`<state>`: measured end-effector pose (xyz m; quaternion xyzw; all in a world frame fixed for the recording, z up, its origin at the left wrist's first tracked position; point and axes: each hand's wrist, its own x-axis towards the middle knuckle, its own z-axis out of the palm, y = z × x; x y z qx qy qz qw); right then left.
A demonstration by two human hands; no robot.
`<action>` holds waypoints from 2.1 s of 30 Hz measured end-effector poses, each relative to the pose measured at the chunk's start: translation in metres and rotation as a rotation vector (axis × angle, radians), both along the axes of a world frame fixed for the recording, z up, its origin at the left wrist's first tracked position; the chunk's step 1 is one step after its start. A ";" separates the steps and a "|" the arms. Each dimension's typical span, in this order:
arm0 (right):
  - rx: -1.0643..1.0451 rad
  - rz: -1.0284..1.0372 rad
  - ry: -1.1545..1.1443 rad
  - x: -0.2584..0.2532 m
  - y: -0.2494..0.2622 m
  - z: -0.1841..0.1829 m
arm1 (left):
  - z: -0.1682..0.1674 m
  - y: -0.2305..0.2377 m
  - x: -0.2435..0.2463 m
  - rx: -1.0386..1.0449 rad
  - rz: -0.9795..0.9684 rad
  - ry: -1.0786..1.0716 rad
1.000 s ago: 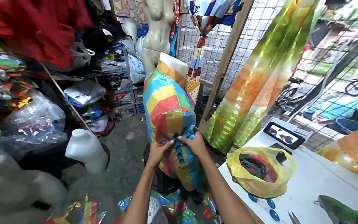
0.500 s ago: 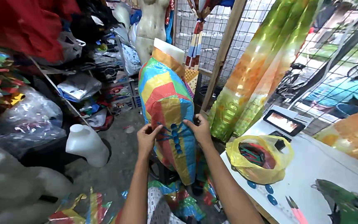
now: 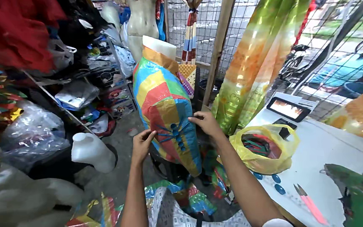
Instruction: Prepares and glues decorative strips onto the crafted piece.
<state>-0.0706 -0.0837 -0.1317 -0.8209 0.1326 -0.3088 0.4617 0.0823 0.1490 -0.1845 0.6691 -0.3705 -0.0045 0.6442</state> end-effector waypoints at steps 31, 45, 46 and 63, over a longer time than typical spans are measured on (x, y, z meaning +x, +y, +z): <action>-0.507 -0.215 -0.293 0.022 -0.005 -0.003 | 0.012 -0.005 0.000 -0.036 0.247 -0.361; 0.027 0.084 0.069 -0.027 -0.027 -0.054 | -0.003 0.010 0.000 0.203 -0.054 -0.040; 0.019 0.069 0.045 -0.020 -0.031 -0.058 | -0.006 0.008 0.000 0.199 -0.015 -0.050; 0.127 0.097 0.069 -0.012 -0.007 -0.047 | -0.017 -0.039 -0.027 0.004 0.019 0.269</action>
